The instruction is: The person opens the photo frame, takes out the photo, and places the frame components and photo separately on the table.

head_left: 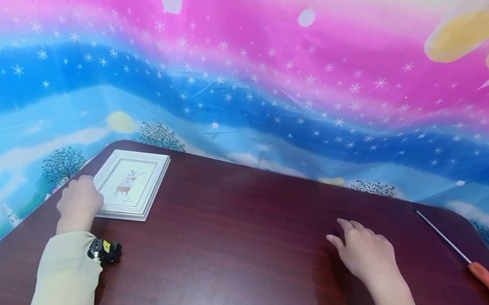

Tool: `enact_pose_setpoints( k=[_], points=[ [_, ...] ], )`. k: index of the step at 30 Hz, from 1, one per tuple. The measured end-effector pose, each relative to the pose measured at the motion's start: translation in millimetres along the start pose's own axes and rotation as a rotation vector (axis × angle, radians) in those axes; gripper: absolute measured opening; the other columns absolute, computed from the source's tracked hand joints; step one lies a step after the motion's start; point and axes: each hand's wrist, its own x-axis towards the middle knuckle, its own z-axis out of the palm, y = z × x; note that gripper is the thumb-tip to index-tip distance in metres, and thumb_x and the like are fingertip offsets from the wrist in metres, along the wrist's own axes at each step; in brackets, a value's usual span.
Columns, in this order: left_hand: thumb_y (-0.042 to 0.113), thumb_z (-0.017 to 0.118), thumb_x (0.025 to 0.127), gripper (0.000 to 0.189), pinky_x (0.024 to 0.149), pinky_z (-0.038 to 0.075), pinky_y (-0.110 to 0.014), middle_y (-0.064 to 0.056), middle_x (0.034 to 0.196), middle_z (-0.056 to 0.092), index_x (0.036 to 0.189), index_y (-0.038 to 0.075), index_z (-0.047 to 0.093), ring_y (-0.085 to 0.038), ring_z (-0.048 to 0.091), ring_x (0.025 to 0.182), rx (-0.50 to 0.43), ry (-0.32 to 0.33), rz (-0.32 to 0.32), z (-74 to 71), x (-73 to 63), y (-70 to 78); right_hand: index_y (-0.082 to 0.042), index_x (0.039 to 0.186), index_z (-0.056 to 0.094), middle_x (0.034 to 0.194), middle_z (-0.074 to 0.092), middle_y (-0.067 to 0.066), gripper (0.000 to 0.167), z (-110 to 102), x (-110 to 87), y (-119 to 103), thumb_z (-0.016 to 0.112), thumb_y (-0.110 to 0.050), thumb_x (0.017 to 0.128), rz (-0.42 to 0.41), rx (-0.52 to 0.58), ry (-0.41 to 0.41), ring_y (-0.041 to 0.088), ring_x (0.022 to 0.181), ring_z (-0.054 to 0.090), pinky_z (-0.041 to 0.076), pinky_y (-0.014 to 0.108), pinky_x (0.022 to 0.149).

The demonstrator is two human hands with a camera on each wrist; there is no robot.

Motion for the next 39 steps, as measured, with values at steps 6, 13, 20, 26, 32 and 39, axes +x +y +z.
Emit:
enact_pose_setpoints(
  k=[6, 13, 20, 26, 32, 39],
  points=[
    [0.000, 0.050, 0.092, 0.043, 0.083, 0.046, -0.066, -0.041, 0.119, 0.050, 0.131, -0.018, 0.044, -0.056, 0.053, 0.103, 0.026, -0.012, 0.025, -1.6, -0.1, 2.5, 0.003, 0.135, 0.056, 0.131, 0.056, 0.030, 0.057, -1.1, -0.5, -0.4, 0.067, -0.035, 0.094, 0.002, 0.000, -0.010, 0.048, 0.113, 0.057, 0.046, 0.064, 0.086],
    [0.000, 0.048, 0.092, 0.043, 0.084, 0.045, -0.067, -0.041, 0.120, 0.050, 0.131, -0.017, 0.046, -0.056, 0.052, 0.105, 0.060, -0.077, 0.056, -4.2, -0.4, 7.5, 0.003, 0.134, 0.057, 0.129, 0.057, 0.031, 0.056, -0.4, -1.0, -0.2, 0.068, -0.034, 0.094, -0.004, 0.011, -0.004, 0.048, 0.112, 0.057, 0.046, 0.065, 0.086],
    [-0.001, 0.049, 0.091, 0.025, 0.075, 0.047, -0.064, -0.035, 0.099, 0.058, 0.109, -0.017, 0.056, -0.045, 0.057, 0.082, 0.094, -0.114, 0.111, -4.6, -2.9, 18.9, 0.004, 0.134, 0.057, 0.128, 0.057, 0.032, 0.057, -1.1, -1.2, 0.9, 0.068, -0.034, 0.093, 0.001, 0.012, -0.017, 0.049, 0.112, 0.057, 0.045, 0.066, 0.086],
    [-0.001, 0.050, 0.091, 0.028, 0.076, 0.048, -0.064, -0.036, 0.106, 0.059, 0.114, -0.016, 0.056, -0.047, 0.059, 0.090, 0.125, -0.135, 0.144, -1.5, -5.2, 28.4, 0.005, 0.134, 0.057, 0.128, 0.057, 0.032, 0.057, -0.5, -1.5, 1.0, 0.069, -0.033, 0.093, 0.003, 0.014, -0.028, 0.049, 0.112, 0.057, 0.046, 0.066, 0.085],
    [-0.002, 0.051, 0.091, 0.029, 0.074, 0.049, -0.060, -0.035, 0.106, 0.060, 0.115, -0.016, 0.056, -0.042, 0.058, 0.087, 0.121, -0.142, 0.181, 0.7, -8.3, 34.2, 0.004, 0.134, 0.057, 0.129, 0.056, 0.032, 0.057, -0.4, -1.2, 1.0, 0.068, -0.034, 0.093, 0.005, 0.010, -0.043, 0.049, 0.112, 0.057, 0.046, 0.065, 0.085],
    [-0.003, 0.049, 0.091, 0.029, 0.071, 0.049, -0.056, -0.033, 0.105, 0.060, 0.115, -0.016, 0.056, -0.039, 0.057, 0.083, 0.106, -0.150, 0.204, 2.1, -10.4, 40.9, 0.004, 0.134, 0.057, 0.129, 0.056, 0.032, 0.057, -0.4, -1.3, 0.6, 0.068, -0.033, 0.093, 0.002, 0.014, -0.035, 0.049, 0.112, 0.057, 0.046, 0.066, 0.085]
  ],
)
